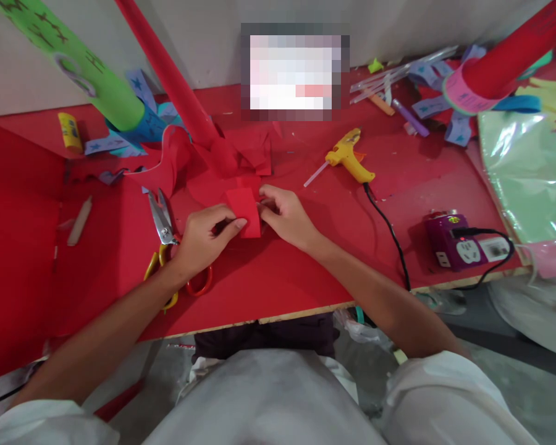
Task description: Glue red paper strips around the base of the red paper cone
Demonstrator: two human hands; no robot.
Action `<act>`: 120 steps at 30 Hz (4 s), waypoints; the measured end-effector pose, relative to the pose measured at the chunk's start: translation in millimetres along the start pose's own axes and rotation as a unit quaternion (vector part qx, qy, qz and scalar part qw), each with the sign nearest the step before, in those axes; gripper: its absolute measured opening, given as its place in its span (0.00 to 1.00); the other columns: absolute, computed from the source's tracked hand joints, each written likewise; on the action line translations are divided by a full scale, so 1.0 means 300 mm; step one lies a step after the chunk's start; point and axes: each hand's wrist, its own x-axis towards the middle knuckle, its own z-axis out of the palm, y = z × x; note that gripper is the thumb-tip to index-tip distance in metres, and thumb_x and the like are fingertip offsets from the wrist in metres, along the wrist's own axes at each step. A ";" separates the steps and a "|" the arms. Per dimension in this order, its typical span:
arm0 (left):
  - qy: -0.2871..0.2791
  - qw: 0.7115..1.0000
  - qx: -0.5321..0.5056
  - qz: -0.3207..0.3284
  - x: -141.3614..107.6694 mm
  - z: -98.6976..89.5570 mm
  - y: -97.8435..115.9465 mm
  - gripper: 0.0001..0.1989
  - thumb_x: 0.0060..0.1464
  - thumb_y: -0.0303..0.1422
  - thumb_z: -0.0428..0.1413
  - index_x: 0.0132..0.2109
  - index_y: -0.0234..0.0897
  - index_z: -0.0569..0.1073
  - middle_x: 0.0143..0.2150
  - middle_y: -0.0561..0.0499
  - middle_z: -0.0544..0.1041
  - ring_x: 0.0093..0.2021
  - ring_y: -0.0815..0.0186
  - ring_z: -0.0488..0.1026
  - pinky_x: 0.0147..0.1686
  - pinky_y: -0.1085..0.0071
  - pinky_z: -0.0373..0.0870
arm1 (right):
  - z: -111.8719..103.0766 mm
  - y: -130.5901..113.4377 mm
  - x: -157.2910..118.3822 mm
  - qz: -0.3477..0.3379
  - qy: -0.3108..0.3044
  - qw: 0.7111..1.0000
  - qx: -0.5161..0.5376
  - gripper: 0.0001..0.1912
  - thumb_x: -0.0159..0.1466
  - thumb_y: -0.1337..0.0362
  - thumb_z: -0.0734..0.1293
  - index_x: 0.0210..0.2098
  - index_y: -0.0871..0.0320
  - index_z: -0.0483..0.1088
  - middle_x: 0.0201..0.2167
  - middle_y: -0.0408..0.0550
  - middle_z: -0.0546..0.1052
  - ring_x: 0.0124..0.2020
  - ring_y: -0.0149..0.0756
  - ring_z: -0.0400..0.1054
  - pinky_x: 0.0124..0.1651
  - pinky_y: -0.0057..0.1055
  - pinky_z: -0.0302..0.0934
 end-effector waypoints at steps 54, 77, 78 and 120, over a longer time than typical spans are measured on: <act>0.043 0.996 -0.011 -0.076 0.006 -0.001 -0.009 0.11 0.66 0.40 0.60 0.39 0.39 0.70 0.32 0.56 0.70 0.29 0.71 0.66 0.29 0.72 0.61 | 0.007 -0.010 -0.013 0.013 -0.037 0.998 -0.058 0.23 0.69 0.42 0.68 0.32 0.56 0.72 0.27 0.43 0.70 0.31 0.34 0.64 0.34 0.31 0.62; -0.005 0.995 -0.023 -0.093 0.012 0.001 -0.023 0.13 0.62 0.36 0.60 0.30 0.38 0.67 0.26 0.58 0.67 0.28 0.71 0.61 0.31 0.72 0.60 | -0.004 -0.021 -0.014 -0.036 0.041 0.998 -0.024 0.19 0.69 0.44 0.70 0.35 0.52 0.71 0.26 0.40 0.73 0.24 0.32 0.69 0.27 0.31 0.64; -0.007 0.996 -0.023 -0.091 0.011 0.000 -0.023 0.13 0.62 0.35 0.60 0.30 0.38 0.67 0.26 0.58 0.67 0.27 0.71 0.61 0.31 0.72 0.60 | -0.004 -0.021 -0.015 -0.041 0.043 0.998 -0.026 0.19 0.69 0.44 0.70 0.35 0.52 0.71 0.26 0.40 0.73 0.24 0.32 0.69 0.28 0.31 0.64; 0.019 0.999 -0.005 -0.050 0.008 -0.005 -0.007 0.07 0.64 0.35 0.61 0.39 0.39 0.72 0.34 0.54 0.73 0.32 0.69 0.68 0.34 0.70 0.65 | -0.005 -0.015 -0.018 -0.083 0.041 0.986 -0.137 0.11 0.68 0.54 0.71 0.37 0.55 0.76 0.32 0.44 0.78 0.30 0.33 0.67 0.35 0.32 0.60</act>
